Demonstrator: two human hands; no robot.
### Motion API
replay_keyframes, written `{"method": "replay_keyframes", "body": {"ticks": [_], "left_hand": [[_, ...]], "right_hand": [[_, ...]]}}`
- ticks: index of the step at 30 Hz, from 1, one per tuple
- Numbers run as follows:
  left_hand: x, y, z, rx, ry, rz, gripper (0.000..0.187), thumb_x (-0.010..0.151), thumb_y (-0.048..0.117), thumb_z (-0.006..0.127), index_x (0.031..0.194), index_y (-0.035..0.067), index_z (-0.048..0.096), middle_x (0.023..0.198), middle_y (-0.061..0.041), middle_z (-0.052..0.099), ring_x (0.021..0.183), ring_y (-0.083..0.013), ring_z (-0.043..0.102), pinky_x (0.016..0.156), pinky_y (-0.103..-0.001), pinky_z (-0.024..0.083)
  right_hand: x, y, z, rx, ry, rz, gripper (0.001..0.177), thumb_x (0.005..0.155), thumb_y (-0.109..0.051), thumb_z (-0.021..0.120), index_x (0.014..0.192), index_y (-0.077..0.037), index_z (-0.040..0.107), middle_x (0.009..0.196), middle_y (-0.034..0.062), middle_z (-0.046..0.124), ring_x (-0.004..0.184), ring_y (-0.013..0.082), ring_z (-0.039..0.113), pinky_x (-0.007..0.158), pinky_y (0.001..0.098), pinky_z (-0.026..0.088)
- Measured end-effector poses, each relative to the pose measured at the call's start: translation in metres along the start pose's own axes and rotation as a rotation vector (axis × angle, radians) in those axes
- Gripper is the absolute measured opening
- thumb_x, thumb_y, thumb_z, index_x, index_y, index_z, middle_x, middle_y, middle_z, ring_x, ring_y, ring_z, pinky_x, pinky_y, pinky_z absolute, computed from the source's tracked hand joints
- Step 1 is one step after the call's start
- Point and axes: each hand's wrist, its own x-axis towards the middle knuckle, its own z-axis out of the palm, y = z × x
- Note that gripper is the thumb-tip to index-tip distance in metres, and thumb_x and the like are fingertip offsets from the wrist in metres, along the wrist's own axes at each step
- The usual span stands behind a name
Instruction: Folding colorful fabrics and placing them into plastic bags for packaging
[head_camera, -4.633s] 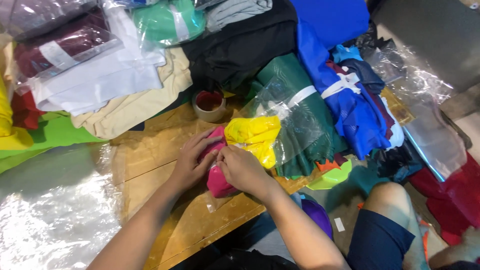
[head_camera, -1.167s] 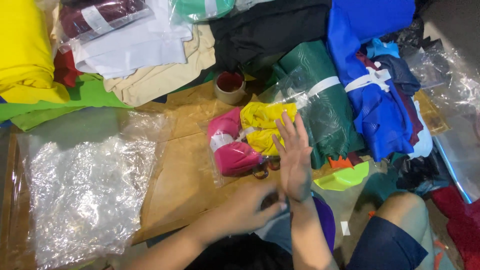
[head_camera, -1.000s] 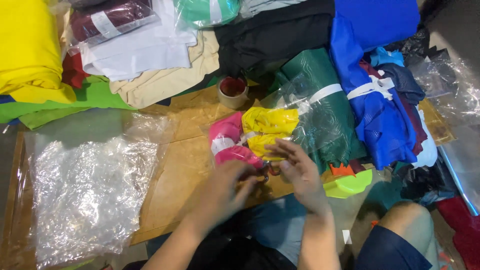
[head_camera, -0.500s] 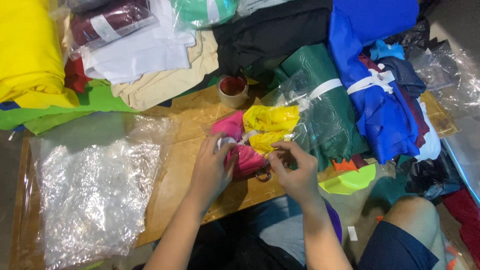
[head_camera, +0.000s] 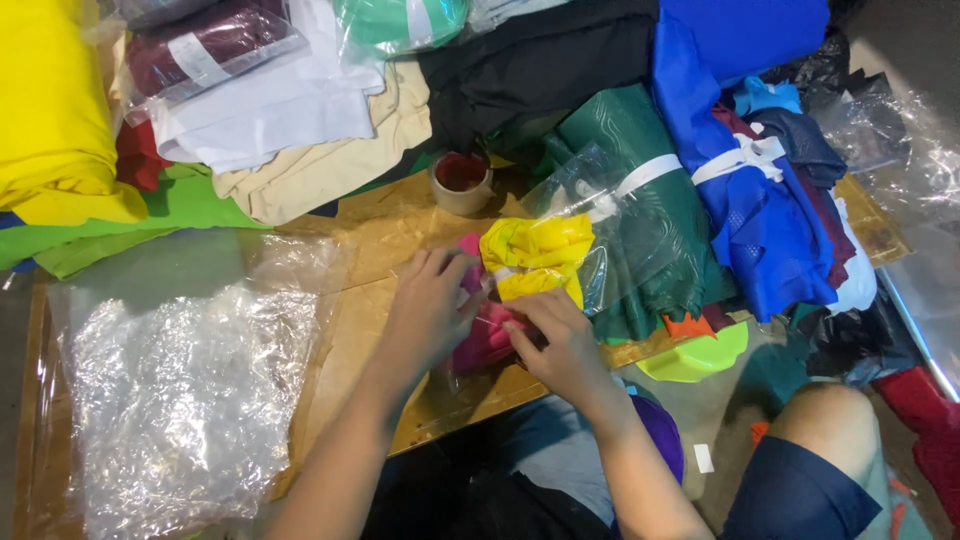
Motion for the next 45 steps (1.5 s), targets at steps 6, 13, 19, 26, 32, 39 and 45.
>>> {"method": "replay_keyframes", "body": {"ticks": [6,13,19,26,32,39,45], "left_hand": [[0.028,-0.010,-0.004,-0.007,-0.063,0.033,0.015,0.077,0.021,0.082,0.092,0.018,0.079,0.099,-0.004,0.070,0.100,-0.0267,0.064,0.092,-0.039,0.052],[0.033,-0.016,-0.001,-0.106,-0.103,0.036,0.039,0.074,0.023,0.086,0.109,0.015,0.071,0.125,-0.011,0.062,0.125,-0.0364,0.057,0.104,-0.052,0.049],[0.027,-0.028,0.002,-0.361,-0.101,-0.082,0.034,0.086,0.022,0.078,0.116,0.018,0.064,0.119,-0.012,0.065,0.122,-0.0427,0.061,0.104,-0.059,0.048],[0.026,-0.044,0.028,-0.401,0.162,0.045,0.013,0.088,0.021,0.079,0.098,0.021,0.070,0.094,-0.001,0.072,0.099,-0.0289,0.071,0.088,-0.043,0.056],[0.026,-0.042,0.031,-0.445,0.282,0.086,0.007,0.093,0.013,0.074,0.098,0.017,0.071,0.090,-0.004,0.074,0.090,-0.0313,0.073,0.079,-0.042,0.058],[0.020,-0.022,0.004,-0.320,0.290,0.238,0.017,0.089,0.005,0.074,0.107,0.005,0.072,0.126,-0.021,0.070,0.123,-0.0438,0.062,0.104,-0.056,0.047],[0.005,0.002,-0.033,-0.222,-0.016,0.137,0.020,0.091,0.016,0.075,0.109,0.008,0.077,0.110,-0.016,0.075,0.109,-0.0345,0.069,0.095,-0.047,0.054]], "right_hand": [[-0.006,0.002,0.007,0.008,0.022,0.030,0.014,0.093,-0.010,0.075,0.107,-0.008,0.077,0.100,0.0156,0.074,0.098,0.0330,0.069,0.086,0.0423,0.060],[0.015,-0.002,-0.020,0.111,0.092,0.085,0.015,0.094,-0.013,0.075,0.107,-0.011,0.080,0.097,0.0093,0.077,0.097,0.0317,0.074,0.078,0.0399,0.061],[0.025,0.014,-0.009,0.073,-0.068,0.026,0.020,0.092,-0.012,0.077,0.111,-0.005,0.076,0.106,0.0189,0.072,0.109,0.0409,0.067,0.092,0.0485,0.057],[0.043,0.007,0.000,-0.275,-0.033,0.035,0.025,0.090,-0.021,0.083,0.108,-0.005,0.077,0.104,0.0156,0.069,0.104,0.0360,0.068,0.085,0.0432,0.060],[0.047,0.037,0.015,-0.296,-0.064,0.003,0.013,0.094,-0.022,0.078,0.095,-0.009,0.079,0.095,0.0110,0.071,0.094,0.0319,0.070,0.080,0.0390,0.062],[0.037,0.043,0.004,-0.230,0.064,0.007,0.012,0.093,-0.022,0.079,0.092,-0.010,0.078,0.091,0.0075,0.072,0.089,0.0269,0.070,0.076,0.0326,0.061],[0.015,0.027,-0.015,-0.118,0.228,-0.045,0.012,0.088,-0.022,0.084,0.095,-0.013,0.080,0.093,0.0063,0.073,0.091,0.0280,0.071,0.074,0.0345,0.060]]}}
